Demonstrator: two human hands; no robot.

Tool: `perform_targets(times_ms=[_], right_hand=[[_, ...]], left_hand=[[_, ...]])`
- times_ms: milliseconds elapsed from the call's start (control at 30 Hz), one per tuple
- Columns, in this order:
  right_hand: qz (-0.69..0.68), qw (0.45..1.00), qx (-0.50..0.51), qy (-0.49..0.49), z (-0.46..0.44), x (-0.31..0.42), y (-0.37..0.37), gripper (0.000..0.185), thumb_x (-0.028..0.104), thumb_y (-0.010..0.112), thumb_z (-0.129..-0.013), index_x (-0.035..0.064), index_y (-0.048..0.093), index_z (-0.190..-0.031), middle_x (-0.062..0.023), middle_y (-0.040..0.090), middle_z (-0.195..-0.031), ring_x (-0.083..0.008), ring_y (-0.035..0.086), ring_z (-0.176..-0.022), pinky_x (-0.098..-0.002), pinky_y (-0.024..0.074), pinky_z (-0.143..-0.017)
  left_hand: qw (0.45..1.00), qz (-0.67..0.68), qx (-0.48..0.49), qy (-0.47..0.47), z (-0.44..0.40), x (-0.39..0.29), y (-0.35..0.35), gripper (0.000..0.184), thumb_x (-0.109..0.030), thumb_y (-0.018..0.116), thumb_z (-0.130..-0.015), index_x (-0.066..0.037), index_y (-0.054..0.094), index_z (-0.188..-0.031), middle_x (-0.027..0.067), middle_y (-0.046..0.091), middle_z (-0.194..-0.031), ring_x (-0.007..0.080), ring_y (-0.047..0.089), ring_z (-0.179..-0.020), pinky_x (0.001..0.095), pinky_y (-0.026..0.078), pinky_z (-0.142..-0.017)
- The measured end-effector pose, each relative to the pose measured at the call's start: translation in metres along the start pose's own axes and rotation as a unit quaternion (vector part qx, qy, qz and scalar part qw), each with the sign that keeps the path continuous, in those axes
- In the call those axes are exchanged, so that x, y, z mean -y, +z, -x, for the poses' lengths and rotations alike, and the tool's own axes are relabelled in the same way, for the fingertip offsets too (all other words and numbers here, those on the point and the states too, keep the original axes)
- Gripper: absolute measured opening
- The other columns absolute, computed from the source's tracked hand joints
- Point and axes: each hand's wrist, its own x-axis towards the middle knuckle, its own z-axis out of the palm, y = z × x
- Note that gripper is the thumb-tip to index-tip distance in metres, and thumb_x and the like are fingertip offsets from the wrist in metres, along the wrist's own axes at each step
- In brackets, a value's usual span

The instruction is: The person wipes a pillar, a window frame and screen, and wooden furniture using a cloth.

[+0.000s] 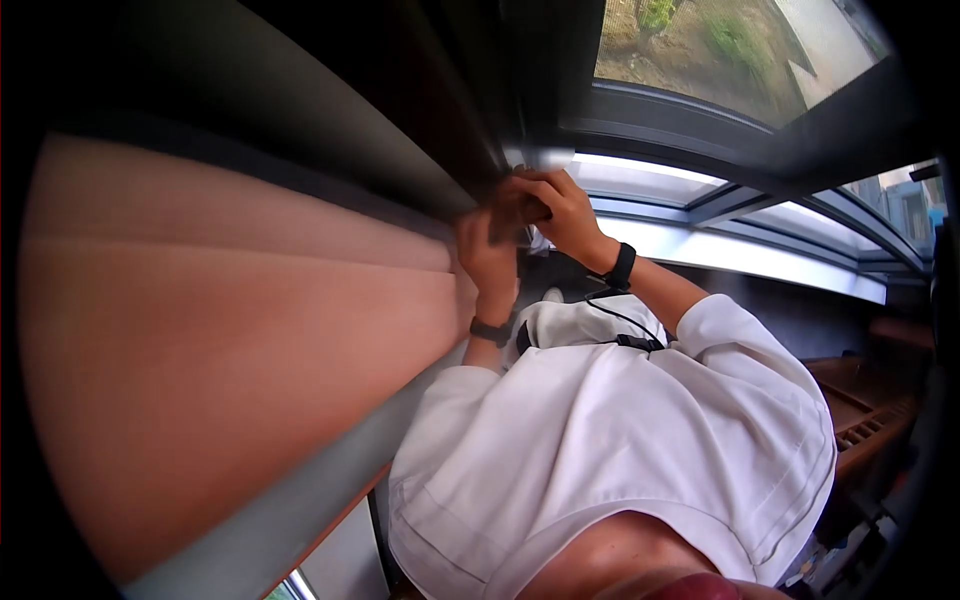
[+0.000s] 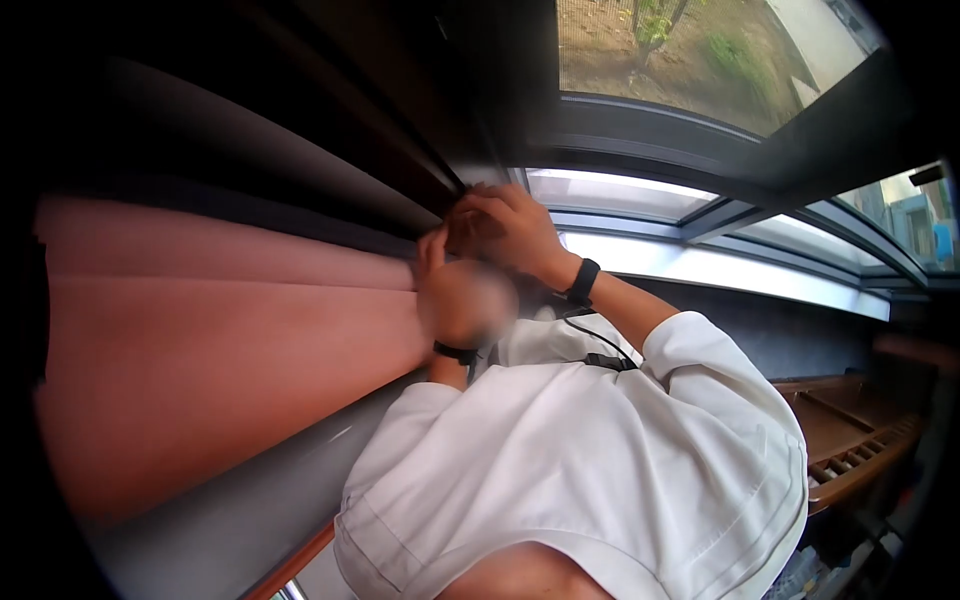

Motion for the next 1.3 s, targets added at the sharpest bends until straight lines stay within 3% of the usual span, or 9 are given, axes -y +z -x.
perform_targets(times_ms=[67,167,333,400,667,933,1067,1200,1300], right_hand=[[-0.073,0.993,0.002,0.097,0.019,-0.007,-0.001,0.056,-0.013,0.073,-0.068,0.0058,0.065,-0.120,-0.0114,0.061,-0.104,-0.0271,0.063,-0.085,-0.0328,0.0540,-0.071],[-0.006,0.991,-0.030,0.134,0.043,-0.042,0.001,0.052,-0.012,0.075,-0.072,0.0045,0.063,-0.120,-0.0122,0.060,-0.107,-0.0254,0.064,-0.085,-0.0307,0.0548,-0.073],[0.046,0.979,-0.112,0.163,0.041,-0.079,-0.006,0.052,-0.009,0.076,-0.073,0.0051,0.063,-0.122,-0.0126,0.060,-0.110,-0.0269,0.064,-0.091,-0.0303,0.0547,-0.075],[0.062,0.971,-0.142,0.183,0.043,-0.097,-0.010,0.042,-0.007,0.070,-0.077,0.0077,0.064,-0.116,-0.0129,0.059,-0.107,-0.0307,0.065,-0.089,-0.0361,0.0554,-0.075],[0.188,0.934,-0.182,0.244,0.067,-0.144,-0.042,0.041,-0.003,0.074,-0.077,0.0086,0.063,-0.115,-0.0132,0.059,-0.106,-0.0325,0.064,-0.093,-0.0382,0.0552,-0.077],[0.247,0.868,-0.280,0.327,0.108,-0.164,-0.115,0.035,0.006,0.074,-0.082,0.0050,0.063,-0.114,-0.0142,0.062,-0.105,-0.0331,0.065,-0.091,-0.0375,0.0537,-0.079],[0.262,0.894,-0.232,0.279,0.105,-0.162,-0.117,0.037,0.001,0.077,-0.075,0.0063,0.065,-0.110,-0.0122,0.063,-0.101,-0.0327,0.065,-0.089,-0.0372,0.0538,-0.076],[0.213,0.928,-0.183,0.246,0.092,-0.160,-0.089,0.040,-0.005,0.077,-0.070,0.0086,0.066,-0.106,-0.0106,0.063,-0.097,-0.0304,0.066,-0.088,-0.0367,0.0560,-0.073],[0.192,0.934,-0.151,0.261,0.082,-0.152,-0.077,0.045,-0.005,0.077,-0.067,0.0077,0.066,-0.109,-0.0118,0.064,-0.100,-0.0346,0.065,-0.092,-0.0384,0.0546,-0.077]], left_hand=[[0.999,0.015,0.034,0.003,0.011,0.006,0.017,0.040,0.001,0.074,-0.078,-0.004,0.066,-0.116,0.0141,0.065,-0.111,0.0332,0.063,-0.102,0.0394,0.052,-0.087],[0.996,0.032,0.080,0.026,0.014,0.003,0.040,0.050,0.000,0.074,-0.079,-0.004,0.062,-0.127,0.0131,0.062,-0.122,0.0319,0.061,-0.110,0.0380,0.050,-0.092],[0.991,0.031,0.128,0.024,0.005,-0.005,0.087,0.040,-0.005,0.068,-0.088,-0.006,0.063,-0.128,0.0103,0.061,-0.127,0.0311,0.063,-0.110,0.0371,0.053,-0.092],[0.989,0.028,0.142,0.025,0.001,-0.009,0.111,0.039,-0.006,0.067,-0.089,-0.006,0.063,-0.128,0.0102,0.060,-0.127,0.0311,0.063,-0.111,0.0369,0.053,-0.093],[0.979,0.061,0.183,0.058,-0.003,-0.003,0.199,0.035,0.000,0.072,-0.081,-0.009,0.068,-0.114,0.0082,0.065,-0.114,0.0283,0.064,-0.107,0.0358,0.054,-0.089],[0.952,0.139,0.246,0.119,0.030,-0.057,0.269,0.038,-0.001,0.074,-0.074,-0.011,0.070,-0.110,0.0089,0.066,-0.106,0.0310,0.063,-0.100,0.0391,0.053,-0.085],[0.957,0.131,0.235,0.112,0.025,-0.048,0.259,0.038,0.001,0.075,-0.072,-0.010,0.070,-0.109,0.0081,0.065,-0.104,0.0304,0.063,-0.098,0.0400,0.054,-0.081],[0.961,0.114,0.247,0.050,0.018,-0.014,0.236,0.043,0.004,0.077,-0.071,-0.008,0.070,-0.112,0.0105,0.065,-0.107,0.0302,0.065,-0.100,0.0385,0.053,-0.085],[0.964,0.084,0.251,0.025,0.008,-0.011,0.217,0.042,0.004,0.076,-0.073,-0.007,0.069,-0.112,0.0105,0.064,-0.111,0.0300,0.065,-0.101,0.0378,0.053,-0.087]])
